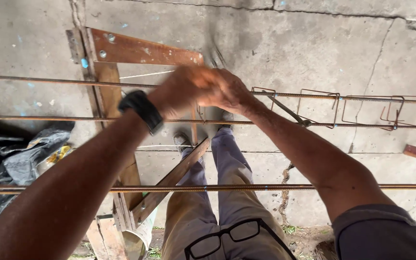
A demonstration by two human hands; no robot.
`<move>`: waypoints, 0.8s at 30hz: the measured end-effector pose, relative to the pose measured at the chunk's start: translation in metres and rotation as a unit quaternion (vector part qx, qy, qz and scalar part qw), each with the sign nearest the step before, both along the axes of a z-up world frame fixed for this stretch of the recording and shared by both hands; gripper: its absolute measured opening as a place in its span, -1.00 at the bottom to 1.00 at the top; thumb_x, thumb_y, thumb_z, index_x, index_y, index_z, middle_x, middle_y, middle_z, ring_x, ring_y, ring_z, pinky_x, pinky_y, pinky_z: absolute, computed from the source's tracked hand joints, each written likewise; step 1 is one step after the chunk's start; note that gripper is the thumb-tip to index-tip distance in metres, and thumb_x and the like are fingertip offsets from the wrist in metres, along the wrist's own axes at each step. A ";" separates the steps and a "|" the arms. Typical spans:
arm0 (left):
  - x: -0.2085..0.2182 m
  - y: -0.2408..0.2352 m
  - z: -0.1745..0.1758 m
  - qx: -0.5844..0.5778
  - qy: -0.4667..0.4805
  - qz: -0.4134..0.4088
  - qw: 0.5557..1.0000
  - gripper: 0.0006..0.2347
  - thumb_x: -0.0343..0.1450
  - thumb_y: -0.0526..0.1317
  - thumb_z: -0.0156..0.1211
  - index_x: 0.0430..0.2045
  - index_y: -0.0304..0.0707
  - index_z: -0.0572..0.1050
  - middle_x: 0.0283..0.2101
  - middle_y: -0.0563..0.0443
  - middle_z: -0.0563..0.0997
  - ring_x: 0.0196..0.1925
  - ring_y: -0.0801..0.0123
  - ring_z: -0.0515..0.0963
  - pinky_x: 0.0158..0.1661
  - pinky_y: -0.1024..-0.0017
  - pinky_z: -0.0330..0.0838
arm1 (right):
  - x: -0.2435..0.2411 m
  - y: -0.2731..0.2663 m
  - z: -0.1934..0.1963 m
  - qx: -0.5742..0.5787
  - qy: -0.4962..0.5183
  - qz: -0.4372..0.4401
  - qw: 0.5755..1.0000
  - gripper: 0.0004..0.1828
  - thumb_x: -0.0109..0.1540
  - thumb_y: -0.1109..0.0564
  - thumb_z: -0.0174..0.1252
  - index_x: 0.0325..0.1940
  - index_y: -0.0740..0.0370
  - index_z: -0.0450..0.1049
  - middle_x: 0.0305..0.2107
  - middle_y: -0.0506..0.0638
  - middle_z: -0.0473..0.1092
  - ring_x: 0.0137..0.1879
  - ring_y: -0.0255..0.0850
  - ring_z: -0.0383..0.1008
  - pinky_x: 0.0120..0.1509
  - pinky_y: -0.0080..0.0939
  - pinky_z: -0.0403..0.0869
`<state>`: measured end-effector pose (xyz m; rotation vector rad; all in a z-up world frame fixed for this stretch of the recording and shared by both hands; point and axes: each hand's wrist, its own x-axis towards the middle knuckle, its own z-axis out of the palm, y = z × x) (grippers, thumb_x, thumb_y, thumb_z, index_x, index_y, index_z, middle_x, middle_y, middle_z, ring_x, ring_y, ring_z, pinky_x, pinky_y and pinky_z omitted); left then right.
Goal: The person ties steel rebar rods together using wire and a rebar tying tool. They wrap the wire around the intersections of the rods and twist it to secure the structure.
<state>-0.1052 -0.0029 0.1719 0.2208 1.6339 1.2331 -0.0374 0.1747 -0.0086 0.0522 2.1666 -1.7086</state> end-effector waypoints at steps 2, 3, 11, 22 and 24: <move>-0.020 -0.002 -0.011 -0.050 0.037 0.155 0.986 -0.91 0.43 -0.38 0.09 -0.28 -0.36 0.54 -0.15 -0.13 0.67 -0.22 0.31 0.71 -0.26 0.58 0.69 | 0.006 -0.006 -0.004 0.103 0.146 0.072 0.981 -0.24 0.13 -0.19 0.37 0.24 0.28 0.31 -0.07 0.19 0.42 -0.04 -0.04 0.47 0.09 -0.06 0.49; -0.028 -0.006 -0.027 -0.051 0.037 0.155 0.986 -0.91 0.43 -0.38 0.09 -0.28 -0.36 0.54 -0.15 -0.13 0.67 -0.22 0.31 0.71 -0.26 0.58 0.69 | 0.005 -0.008 -0.002 0.101 0.146 0.072 0.981 -0.24 0.13 -0.19 0.37 0.24 0.28 0.31 -0.07 0.19 0.42 -0.04 -0.04 0.47 0.09 -0.06 0.49; -0.072 0.025 -0.136 -0.104 0.037 0.265 0.958 -0.91 0.45 -0.28 0.02 -0.33 -0.17 0.52 -0.46 -0.08 0.68 -0.39 0.36 0.76 -0.41 0.53 0.66 | 0.013 -0.019 -0.003 0.176 0.347 0.023 0.921 -0.74 0.29 0.01 0.24 -0.24 0.24 0.40 -0.41 0.03 0.39 -0.20 -0.13 0.35 -0.20 -0.19 0.40; -0.056 0.087 -0.093 -0.117 0.149 -0.057 0.980 -0.92 0.44 -0.31 0.12 -0.34 -0.23 0.57 -0.39 -0.06 0.68 -0.38 0.40 0.68 -0.32 0.43 0.64 | 0.011 -0.016 0.017 0.233 0.329 0.047 0.914 -0.71 0.27 0.03 0.28 -0.23 0.29 0.38 -0.40 0.09 0.38 -0.22 0.00 0.39 -0.31 -0.04 0.38; -0.058 0.085 -0.100 -0.113 0.186 -0.039 0.975 -0.88 0.43 -0.32 0.06 -0.31 -0.27 0.58 -0.34 -0.10 0.68 -0.32 0.32 0.72 -0.31 0.37 0.65 | 0.010 -0.009 0.017 0.248 0.331 0.074 0.907 -0.71 0.32 0.00 0.19 -0.24 0.29 0.37 -0.45 0.10 0.35 -0.25 0.02 0.37 -0.37 -0.01 0.35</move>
